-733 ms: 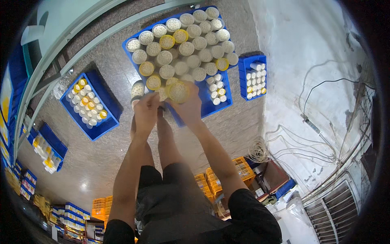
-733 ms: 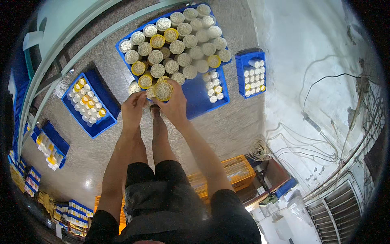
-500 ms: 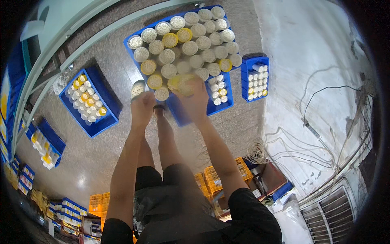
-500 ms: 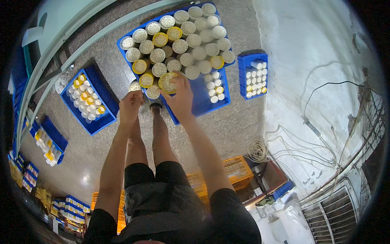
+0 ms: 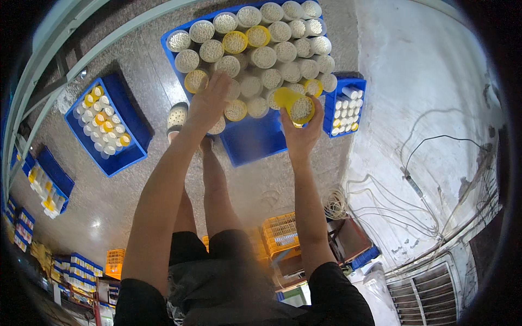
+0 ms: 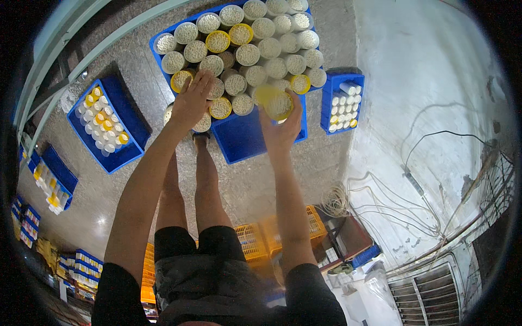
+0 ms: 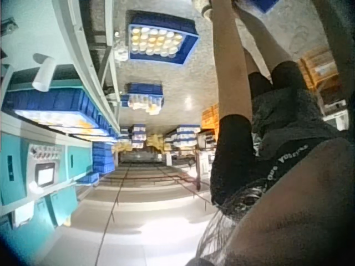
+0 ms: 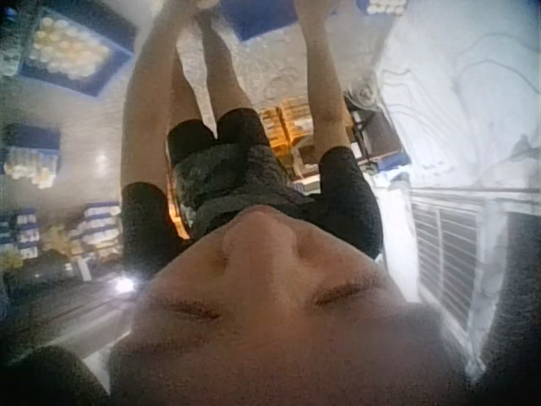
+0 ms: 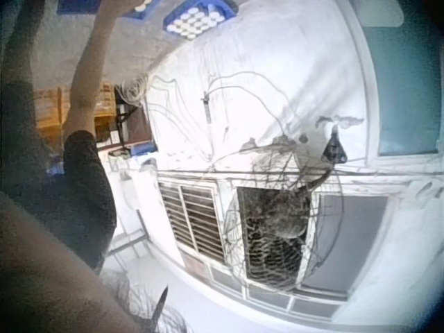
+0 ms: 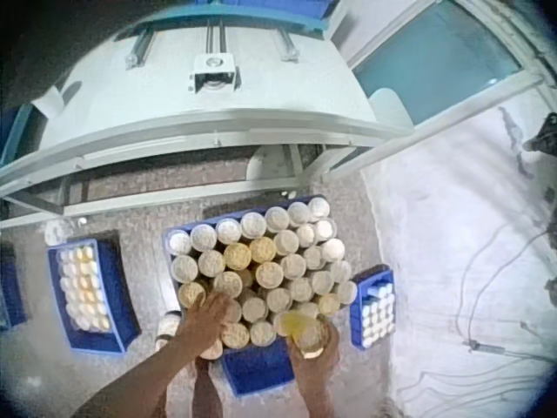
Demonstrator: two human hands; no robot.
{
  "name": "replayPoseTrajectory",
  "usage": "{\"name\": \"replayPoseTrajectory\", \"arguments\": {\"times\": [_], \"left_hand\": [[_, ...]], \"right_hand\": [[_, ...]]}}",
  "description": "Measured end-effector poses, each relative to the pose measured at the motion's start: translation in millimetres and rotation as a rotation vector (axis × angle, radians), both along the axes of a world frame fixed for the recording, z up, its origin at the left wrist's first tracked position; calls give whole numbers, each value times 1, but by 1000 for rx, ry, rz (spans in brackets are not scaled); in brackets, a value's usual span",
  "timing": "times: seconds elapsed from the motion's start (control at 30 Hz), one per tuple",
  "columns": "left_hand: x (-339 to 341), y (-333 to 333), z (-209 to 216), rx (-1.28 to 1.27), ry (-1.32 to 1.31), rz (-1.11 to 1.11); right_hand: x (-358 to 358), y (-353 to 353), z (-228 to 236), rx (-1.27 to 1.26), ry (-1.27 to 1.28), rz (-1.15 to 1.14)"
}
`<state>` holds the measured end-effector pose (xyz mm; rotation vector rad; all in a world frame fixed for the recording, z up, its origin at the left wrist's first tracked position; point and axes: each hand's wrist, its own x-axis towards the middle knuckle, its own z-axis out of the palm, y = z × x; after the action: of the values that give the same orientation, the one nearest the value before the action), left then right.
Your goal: The person repeatedly weighs small white granules in plastic cups using a digital scale, then places the filled cups into blue trays. They walk between the weighing station and storage trays, organizing the filled cups in rows.
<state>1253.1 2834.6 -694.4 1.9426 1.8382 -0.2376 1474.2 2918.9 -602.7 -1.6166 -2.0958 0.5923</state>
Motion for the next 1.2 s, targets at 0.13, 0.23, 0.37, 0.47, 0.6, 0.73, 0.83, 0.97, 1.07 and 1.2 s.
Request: {"name": "replayPoseTrajectory", "arguments": {"times": [0.13,0.23,0.37,0.47,0.6,0.73,0.83,0.97,1.07,1.2], "left_hand": [[-5,-11,-10,17,-98,62],[-6,-13,-12,25,-142,83],[-2,-16,-10,16,-131,121],[-1,-22,-8,16,-139,166],[-3,-27,-11,30,-201,205],[-2,-27,-15,7,-235,196],[-3,-28,-15,12,-242,198],[-9,-35,-10,62,-256,191],[-15,-50,-1,101,-263,270],[-24,-91,10,95,-305,500]], "right_hand": [[-18,7,-11,19,-5,64],[-42,12,-30,-22,49,79],[-73,25,-61,-32,106,77],[-87,27,-74,-101,106,82],[-99,25,-85,-85,47,172],[-105,22,-99,-55,-186,238],[-110,22,-112,-102,-316,247],[-112,21,-120,-42,-441,296],[-111,19,-118,-82,-411,273],[-100,16,-110,-91,-257,214]]}}
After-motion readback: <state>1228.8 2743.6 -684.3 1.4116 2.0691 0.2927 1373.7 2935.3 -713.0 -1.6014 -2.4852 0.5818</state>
